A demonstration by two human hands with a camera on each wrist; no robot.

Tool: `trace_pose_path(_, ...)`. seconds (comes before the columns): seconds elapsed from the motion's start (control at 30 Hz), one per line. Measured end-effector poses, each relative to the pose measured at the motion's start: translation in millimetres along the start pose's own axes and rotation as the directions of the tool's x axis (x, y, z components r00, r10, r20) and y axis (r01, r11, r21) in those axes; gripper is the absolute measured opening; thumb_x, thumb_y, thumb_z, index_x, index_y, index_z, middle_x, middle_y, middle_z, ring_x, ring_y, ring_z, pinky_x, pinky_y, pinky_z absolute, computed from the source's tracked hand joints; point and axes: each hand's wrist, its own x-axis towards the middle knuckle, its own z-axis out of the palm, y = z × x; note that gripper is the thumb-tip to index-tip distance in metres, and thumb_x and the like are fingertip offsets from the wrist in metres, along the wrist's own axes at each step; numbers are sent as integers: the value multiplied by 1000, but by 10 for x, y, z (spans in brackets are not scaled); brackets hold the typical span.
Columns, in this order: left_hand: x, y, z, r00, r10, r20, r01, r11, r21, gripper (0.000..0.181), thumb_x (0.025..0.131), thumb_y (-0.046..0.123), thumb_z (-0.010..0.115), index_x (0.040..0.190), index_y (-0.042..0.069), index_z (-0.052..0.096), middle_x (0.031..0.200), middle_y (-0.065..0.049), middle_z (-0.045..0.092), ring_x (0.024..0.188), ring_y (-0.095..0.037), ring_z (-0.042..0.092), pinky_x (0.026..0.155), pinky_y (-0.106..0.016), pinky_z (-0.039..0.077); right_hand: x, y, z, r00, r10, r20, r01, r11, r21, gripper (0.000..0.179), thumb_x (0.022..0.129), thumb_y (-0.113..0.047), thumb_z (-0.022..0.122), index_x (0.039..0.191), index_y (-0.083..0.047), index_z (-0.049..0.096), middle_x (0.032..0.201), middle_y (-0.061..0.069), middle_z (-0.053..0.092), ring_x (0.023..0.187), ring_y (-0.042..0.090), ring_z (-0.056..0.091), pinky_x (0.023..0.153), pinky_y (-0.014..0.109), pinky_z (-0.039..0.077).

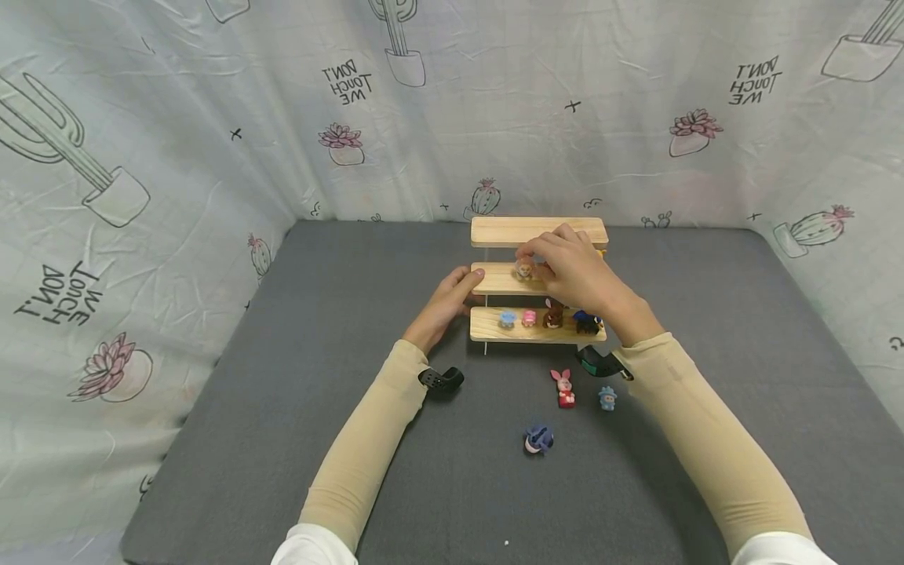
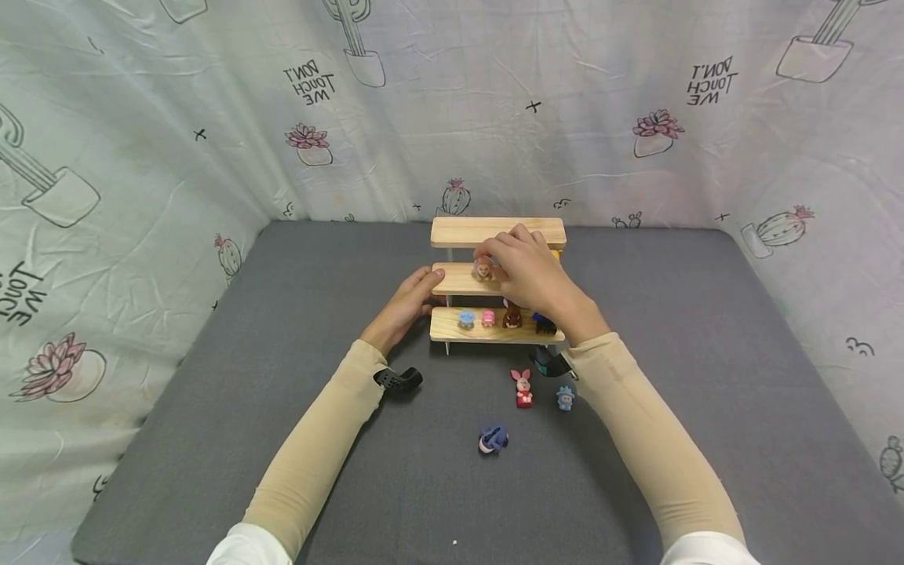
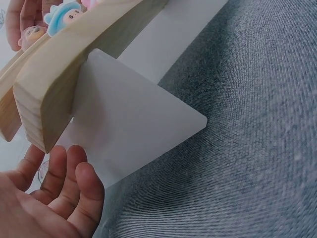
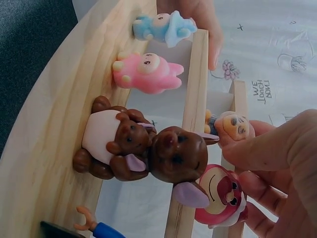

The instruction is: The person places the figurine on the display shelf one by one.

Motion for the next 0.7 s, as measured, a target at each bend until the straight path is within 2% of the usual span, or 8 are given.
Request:
trace_pose_path(0.17, 3, 2, -3, 1000, 2, 4, -2, 1000, -1, 55, 101, 54, 51, 135, 11, 53, 124, -10, 60, 105, -20, 61, 77, -30, 51, -7, 12, -14, 999, -21, -37, 21, 1000, 3, 26, 97, -3, 64, 120, -13, 70, 122, 9, 70, 111, 31, 52, 94, 52, 36)
trace_pose_path(0.33, 1, 6, -2, 1000, -3, -3, 3, 1000, 0, 53, 101, 53, 51, 134, 11, 53, 123, -10, 60, 105, -20, 60, 77, -30, 50, -40, -18, -107, 998, -20, -52, 24, 996, 82, 29, 97, 0, 61, 121, -12, 68, 126, 10, 67, 119, 32, 51, 102, 56, 35)
trace_pose_path(0.43, 5, 4, -1, 1000, 1, -1, -1, 1000, 1, 53, 102, 53, 50, 134, 11, 53, 124, -10, 60, 105, -20, 60, 77, -31, 50, -74, -47, -182, 996, -40, -85, 51, 989, 135, 33, 94, 6, 57, 122, -9, 67, 127, 12, 66, 121, 33, 50, 102, 54, 37)
trace_pose_path(0.7, 6, 6, -2, 1000, 7, -5, -7, 1000, -2, 52, 102, 53, 50, 133, 11, 54, 123, -10, 61, 104, -20, 61, 76, -31, 51, -222, -158, -336, 983, -91, -162, 132, 955, 265, 30, 97, 5, 55, 123, -5, 66, 126, 12, 67, 115, 29, 54, 98, 49, 41)
